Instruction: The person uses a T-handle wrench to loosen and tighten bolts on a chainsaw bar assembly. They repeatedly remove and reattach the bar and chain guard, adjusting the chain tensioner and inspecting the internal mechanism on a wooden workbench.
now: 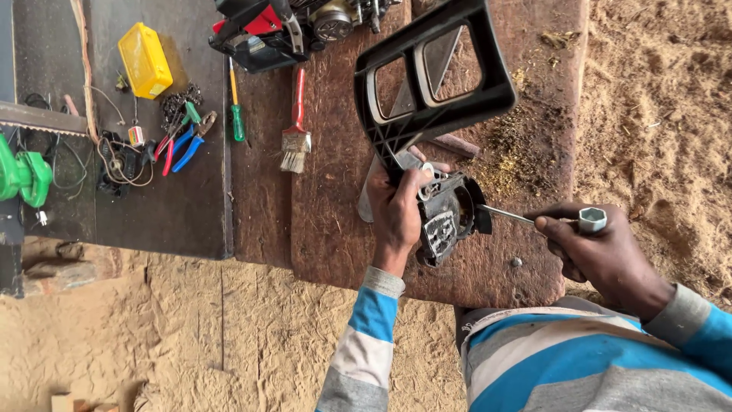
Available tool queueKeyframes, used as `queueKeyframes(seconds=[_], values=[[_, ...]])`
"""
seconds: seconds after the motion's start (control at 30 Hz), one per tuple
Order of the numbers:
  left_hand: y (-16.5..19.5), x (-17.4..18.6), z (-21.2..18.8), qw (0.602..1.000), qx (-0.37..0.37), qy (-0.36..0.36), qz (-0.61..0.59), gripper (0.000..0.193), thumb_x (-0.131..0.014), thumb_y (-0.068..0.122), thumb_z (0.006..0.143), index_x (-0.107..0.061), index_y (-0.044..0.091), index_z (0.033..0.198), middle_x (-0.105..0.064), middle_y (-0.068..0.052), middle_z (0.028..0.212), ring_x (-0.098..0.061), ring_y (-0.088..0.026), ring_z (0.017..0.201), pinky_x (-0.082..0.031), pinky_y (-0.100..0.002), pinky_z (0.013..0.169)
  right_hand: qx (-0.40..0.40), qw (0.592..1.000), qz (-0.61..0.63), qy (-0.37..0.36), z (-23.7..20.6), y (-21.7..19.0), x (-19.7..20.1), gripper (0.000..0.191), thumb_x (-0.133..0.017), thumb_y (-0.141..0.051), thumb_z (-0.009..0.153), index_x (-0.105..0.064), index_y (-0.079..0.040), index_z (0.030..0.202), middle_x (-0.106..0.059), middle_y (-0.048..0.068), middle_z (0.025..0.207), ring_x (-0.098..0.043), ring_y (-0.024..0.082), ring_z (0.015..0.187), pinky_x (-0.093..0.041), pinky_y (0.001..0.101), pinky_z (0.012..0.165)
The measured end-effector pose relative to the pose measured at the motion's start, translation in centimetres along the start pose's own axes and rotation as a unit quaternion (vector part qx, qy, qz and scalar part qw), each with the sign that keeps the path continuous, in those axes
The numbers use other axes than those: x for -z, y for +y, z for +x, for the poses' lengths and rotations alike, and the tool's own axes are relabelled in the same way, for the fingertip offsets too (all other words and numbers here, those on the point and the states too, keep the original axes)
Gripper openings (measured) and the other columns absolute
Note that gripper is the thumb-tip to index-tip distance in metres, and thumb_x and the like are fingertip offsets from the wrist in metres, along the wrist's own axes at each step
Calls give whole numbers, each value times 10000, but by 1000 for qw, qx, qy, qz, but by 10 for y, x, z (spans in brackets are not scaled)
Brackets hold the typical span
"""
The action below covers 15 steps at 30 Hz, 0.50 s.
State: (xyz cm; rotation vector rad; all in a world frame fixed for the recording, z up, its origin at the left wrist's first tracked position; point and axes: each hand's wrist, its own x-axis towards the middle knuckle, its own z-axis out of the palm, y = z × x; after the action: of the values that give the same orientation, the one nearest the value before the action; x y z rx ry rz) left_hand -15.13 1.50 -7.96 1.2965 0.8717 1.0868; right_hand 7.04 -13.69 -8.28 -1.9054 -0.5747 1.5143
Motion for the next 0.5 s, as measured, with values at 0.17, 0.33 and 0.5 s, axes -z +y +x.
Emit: queueKeyframes(seconds=[0.17,0.33,0.5], values=[[-5,6,-10,998,11,-3,-59,131,-537,-16,938,-625,43,1015,-669,-53,928,-782,-257,920,-645,-398,802,0,999,-35,-12,-2,0,-2,245,-673,-166,962,-756,-65,1170,-617,79,604,-471,143,405,-408,322,339],[-3,11,-12,997,26,19,-64,151,-531,14,898,-635,36,1005,-728,-86,920,-785,-270,910,-651,-433,829,-4,998,-50,-25,3,0,-7,241,-662,-172,967,-757,-81,1169,-623,90,583,-460,160,394,-363,335,326],[0,2,-3,998,11,58,-6,94,-571,64,903,-640,29,956,-747,-94,909,-770,-215,876,-619,-371,807,65,996,-58,-19,17,4,-5,259,-656,-143,944,-764,-51,1160,-667,93,615,-526,156,418,-438,317,344]])
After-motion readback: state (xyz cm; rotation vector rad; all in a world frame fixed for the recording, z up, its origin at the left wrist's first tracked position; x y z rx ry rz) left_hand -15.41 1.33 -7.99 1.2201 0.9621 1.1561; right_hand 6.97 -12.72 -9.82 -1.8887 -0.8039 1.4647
